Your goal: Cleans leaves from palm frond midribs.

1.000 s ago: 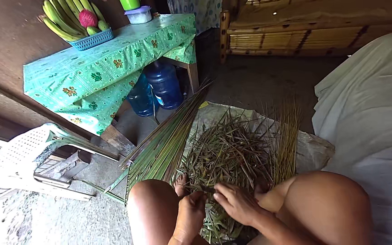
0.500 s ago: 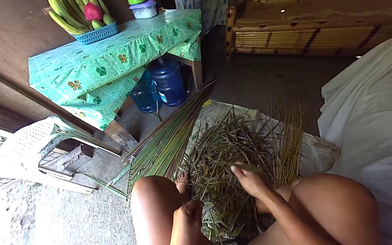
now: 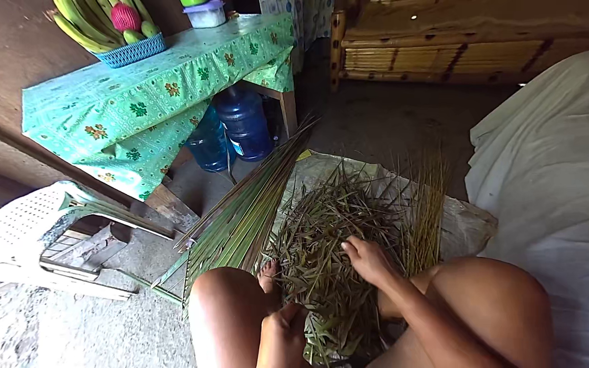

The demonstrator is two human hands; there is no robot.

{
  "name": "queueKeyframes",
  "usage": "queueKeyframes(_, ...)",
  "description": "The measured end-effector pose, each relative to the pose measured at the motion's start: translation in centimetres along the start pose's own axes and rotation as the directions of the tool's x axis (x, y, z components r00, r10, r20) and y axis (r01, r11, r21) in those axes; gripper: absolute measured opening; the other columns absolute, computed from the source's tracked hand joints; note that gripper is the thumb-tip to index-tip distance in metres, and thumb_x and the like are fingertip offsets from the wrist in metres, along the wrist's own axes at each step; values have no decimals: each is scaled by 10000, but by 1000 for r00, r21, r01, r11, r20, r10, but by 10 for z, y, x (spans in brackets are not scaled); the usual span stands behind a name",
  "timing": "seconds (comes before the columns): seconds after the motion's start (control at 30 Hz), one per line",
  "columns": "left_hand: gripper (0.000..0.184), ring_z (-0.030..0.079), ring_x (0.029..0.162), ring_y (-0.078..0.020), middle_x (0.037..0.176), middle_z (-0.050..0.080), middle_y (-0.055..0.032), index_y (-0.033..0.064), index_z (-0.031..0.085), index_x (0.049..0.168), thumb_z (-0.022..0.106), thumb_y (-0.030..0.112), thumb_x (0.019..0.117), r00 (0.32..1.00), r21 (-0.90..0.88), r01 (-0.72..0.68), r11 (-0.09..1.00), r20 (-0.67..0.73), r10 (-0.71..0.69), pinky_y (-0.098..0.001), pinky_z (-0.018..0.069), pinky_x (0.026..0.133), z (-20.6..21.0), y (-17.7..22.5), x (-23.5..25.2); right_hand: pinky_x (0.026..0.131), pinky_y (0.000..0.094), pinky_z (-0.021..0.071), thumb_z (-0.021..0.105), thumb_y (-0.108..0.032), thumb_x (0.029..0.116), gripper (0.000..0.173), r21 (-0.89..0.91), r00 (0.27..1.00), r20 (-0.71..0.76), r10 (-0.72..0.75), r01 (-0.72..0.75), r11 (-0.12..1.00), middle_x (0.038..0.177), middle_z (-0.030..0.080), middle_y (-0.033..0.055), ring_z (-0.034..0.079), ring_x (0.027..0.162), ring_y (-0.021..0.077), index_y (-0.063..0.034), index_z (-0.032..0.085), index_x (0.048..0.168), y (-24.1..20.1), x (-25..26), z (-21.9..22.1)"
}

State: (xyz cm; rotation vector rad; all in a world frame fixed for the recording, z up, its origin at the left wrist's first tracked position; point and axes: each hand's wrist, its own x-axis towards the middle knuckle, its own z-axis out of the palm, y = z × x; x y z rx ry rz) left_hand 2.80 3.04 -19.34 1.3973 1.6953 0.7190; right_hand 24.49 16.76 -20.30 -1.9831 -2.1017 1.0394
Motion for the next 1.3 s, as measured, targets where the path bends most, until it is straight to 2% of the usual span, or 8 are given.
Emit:
queueKeyframes(0.23, 229, 669, 594, -190, 691, 686, -52, 77, 764, 1020, 563, 187, 1010, 998, 240, -49, 969, -27, 57, -423, 569, 601, -16, -6, -18, 799, 525, 508, 505, -272, 1050, 398, 208, 949, -288, -130, 195, 959, 963, 671, 190, 636, 848, 309, -1, 627, 1314, 15, -8, -19)
queueKeyframes(0.4, 252, 715, 651, -323, 736, 711, -125, 84, 776, 1116, 568, 130, 981, 974, 442, -193, 876, -22, 225, -527, 567, 580, -10, 10, -12, 766, 508, 585, 703, -252, 886, 371, -249, 740, -240, -629, 579, 776, 951, 750, 117, 718, 839, 303, -77, 742, 1211, -9, -29, -17)
queueKeyframes(0.63, 254, 720, 687, -234, 878, 736, -102, 142, 811, 1021, 622, 119, 854, 761, 636, -386, 669, -190, 620, -369, 581, 581, 8, 9, 13, 639, 480, 592, 626, -130, 827, 140, -490, 612, -161, -774, 631, 601, 777, 703, 128, 724, 738, 330, -22, 708, 861, 15, -11, -34)
queueKeyframes(0.73, 217, 661, 1172, -286, 1193, 718, -109, 192, 774, 1018, 568, 134, 976, 646, 565, -554, 611, -171, 744, -446, 511, 1021, -1, 16, 14, 666, 553, 591, 563, -187, 929, 297, -461, 630, -334, -701, 539, 705, 842, 720, 208, 724, 747, 390, 59, 724, 972, 35, -10, -63)
queueKeyframes(0.83, 192, 570, 1321, -304, 1252, 699, -111, 170, 746, 997, 558, 130, 1003, 627, 445, -643, 623, -162, 762, -500, 390, 1148, -3, 20, 8, 670, 572, 561, 527, -168, 1017, 364, -358, 683, -500, -532, 397, 845, 872, 676, 316, 679, 722, 421, 166, 657, 1085, 62, -22, -102)
queueKeyframes(1.0, 186, 534, 1362, -312, 1306, 676, -119, 135, 738, 1082, 564, 157, 1019, 633, 364, -581, 728, -361, 685, -499, 397, 1165, -34, -1, 15, 620, 103, 427, 464, -95, 1036, 290, 101, 680, -727, -94, 242, 965, 759, 490, 15, 458, 637, -85, 182, 522, 973, 112, -27, -124)
queueKeyframes(1.17, 330, 573, 1285, -261, 1348, 607, -228, 12, 657, 1277, 530, 202, 1038, 586, 269, -324, 907, -695, 416, -368, 462, 1085, -79, -71, 52, 792, 172, 545, 510, -55, 1001, 279, -13, 963, 134, -234, 238, 971, 851, 725, 109, 682, 777, 35, 169, 670, 956, -10, -42, -90)
queueKeyframes(1.3, 315, 689, 1115, -306, 1213, 683, -251, -93, 632, 1264, 491, 71, 1036, 764, -106, 120, 987, -625, -160, -426, 538, 991, -78, -164, 82, 730, 467, 571, 471, -5, 1030, 259, 9, 461, 758, -461, 699, 715, 869, 705, 240, 696, 765, 328, 96, 709, 1045, -73, 3, -49)
